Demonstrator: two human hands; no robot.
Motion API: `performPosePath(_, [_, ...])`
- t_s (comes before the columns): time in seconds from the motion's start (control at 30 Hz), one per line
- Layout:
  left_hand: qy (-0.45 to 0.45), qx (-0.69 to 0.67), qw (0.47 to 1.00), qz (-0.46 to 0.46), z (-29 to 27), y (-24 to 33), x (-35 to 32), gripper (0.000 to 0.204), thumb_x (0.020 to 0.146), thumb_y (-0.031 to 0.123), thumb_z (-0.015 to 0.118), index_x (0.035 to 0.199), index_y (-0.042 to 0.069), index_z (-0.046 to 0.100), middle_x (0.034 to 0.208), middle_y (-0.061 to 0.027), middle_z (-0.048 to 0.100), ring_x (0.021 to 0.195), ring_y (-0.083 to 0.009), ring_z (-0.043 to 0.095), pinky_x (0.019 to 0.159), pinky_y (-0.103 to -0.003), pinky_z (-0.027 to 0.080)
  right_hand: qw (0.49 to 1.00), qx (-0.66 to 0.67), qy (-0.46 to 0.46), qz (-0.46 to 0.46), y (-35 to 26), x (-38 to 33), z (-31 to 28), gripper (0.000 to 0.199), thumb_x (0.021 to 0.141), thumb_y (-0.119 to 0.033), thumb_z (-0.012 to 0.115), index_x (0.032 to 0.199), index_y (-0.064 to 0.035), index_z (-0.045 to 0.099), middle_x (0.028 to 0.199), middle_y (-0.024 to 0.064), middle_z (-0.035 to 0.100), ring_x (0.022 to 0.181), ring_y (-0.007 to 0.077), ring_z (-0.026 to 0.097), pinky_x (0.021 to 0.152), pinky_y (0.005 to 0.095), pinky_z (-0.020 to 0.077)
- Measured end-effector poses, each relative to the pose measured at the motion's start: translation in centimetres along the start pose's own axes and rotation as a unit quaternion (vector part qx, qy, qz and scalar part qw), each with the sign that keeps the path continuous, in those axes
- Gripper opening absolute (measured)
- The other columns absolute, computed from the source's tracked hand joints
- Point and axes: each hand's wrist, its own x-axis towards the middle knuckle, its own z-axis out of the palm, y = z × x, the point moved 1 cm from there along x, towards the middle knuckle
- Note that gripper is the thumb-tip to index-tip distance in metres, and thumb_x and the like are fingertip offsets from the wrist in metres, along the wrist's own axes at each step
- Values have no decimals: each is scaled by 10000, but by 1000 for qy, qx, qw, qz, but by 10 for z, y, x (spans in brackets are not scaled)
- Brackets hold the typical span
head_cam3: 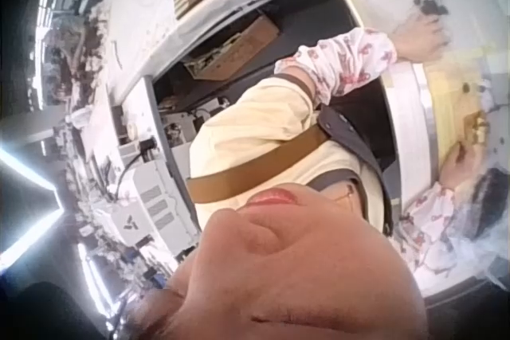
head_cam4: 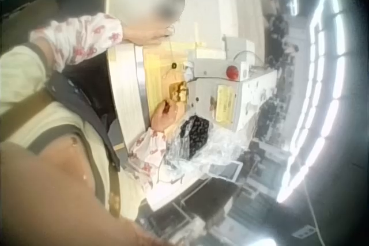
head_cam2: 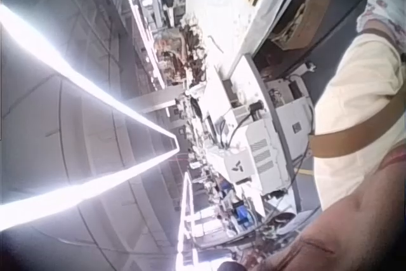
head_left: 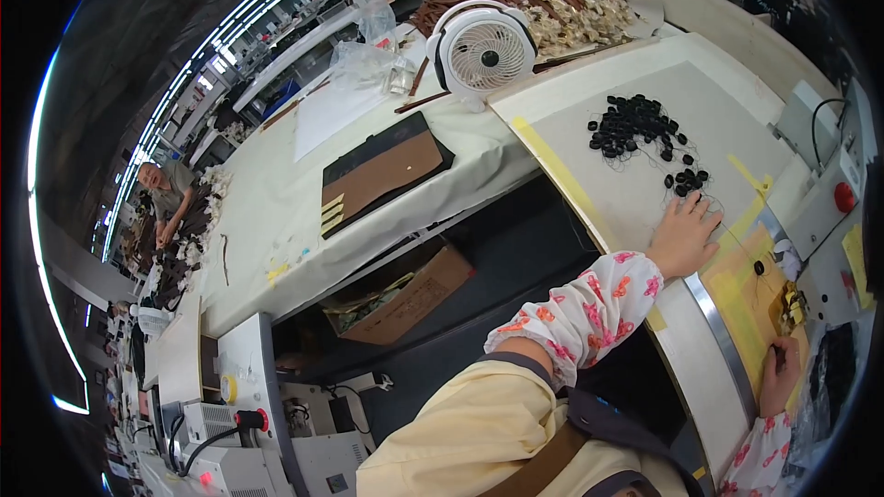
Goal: Threading and attaching small components to leather straps using a workstation machine in an industrial setting.
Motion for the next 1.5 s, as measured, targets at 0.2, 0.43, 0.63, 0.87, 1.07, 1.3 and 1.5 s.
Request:
performPosePath(0.2, [33, 21, 999, 26, -13, -10, 4, 453, 770, 287, 542, 1176, 96, 484, 1201, -160, 464, 1184, -325, 350, 965, -463, 257, 999, -28, 29, 8, -25, 15, 8, 145, 732, 75, 507, 857, 3, 514, 763, 77, 474, 623, 143, 459, 565, 230, 369])
performPosePath(0.43, [33, 69, 997, -15, 1, -5, 7, 434, 760, 237, 569, 1163, 92, 497, 1215, -196, 437, 1174, -368, 343, 965, -491, 230, 999, 21, 21, 31, -14, 21, 3, 125, 703, 74, 519, 815, 20, 527, 757, 67, 488, 591, 126, 458, 540, 236, 373])
performPosePath(0.63, [17, 35, 993, 114, 14, 58, 20, 440, 746, 179, 566, 1134, -11, 479, 1155, -218, 455, 1153, -356, 362, 984, -469, 235, 999, 35, 4, 35, -15, 15, -5, 124, 687, 68, 534, 795, 13, 511, 739, 49, 474, 568, 104, 439, 509, 217, 354])
performPosePath(0.87, [-126, -42, 969, 208, 63, 114, 35, 339, 715, 138, 585, 1010, -10, 509, 1032, -207, 498, 965, -338, 483, 886, -430, 330, 998, 53, 24, 16, -26, 23, 1, 154, 680, 94, 490, 806, 7, 505, 769, 55, 473, 580, 104, 447, 512, 206, 355])
performPosePath(1.07, [-40, -138, 969, 202, 74, 102, 43, 171, 703, 125, 565, 813, 4, 515, 900, -178, 526, 866, -338, 483, 778, -425, 355, 985, 135, 33, 99, -9, 19, 3, 163, 682, 102, 458, 810, 10, 503, 786, 42, 478, 615, 90, 442, 532, 200, 351])
performPosePath(1.3, [-93, -112, 975, 168, 74, 105, 39, 144, 731, 161, 569, 745, 39, 495, 707, -126, 546, 700, -309, 533, 587, -390, 416, 989, 122, 13, 82, -6, 18, -3, 177, 686, 99, 453, 833, 9, 495, 809, 30, 473, 652, 85, 441, 577, 198, 354])
performPosePath(1.5, [-27, -110, 979, 171, 92, 100, 37, 129, 717, 133, 540, 701, 12, 497, 694, -137, 545, 678, -301, 557, 569, -390, 442, 979, 168, -2, 119, 29, 8, 1, 195, 733, 65, 430, 910, 4, 482, 884, 35, 452, 788, 104, 441, 716, 208, 351])
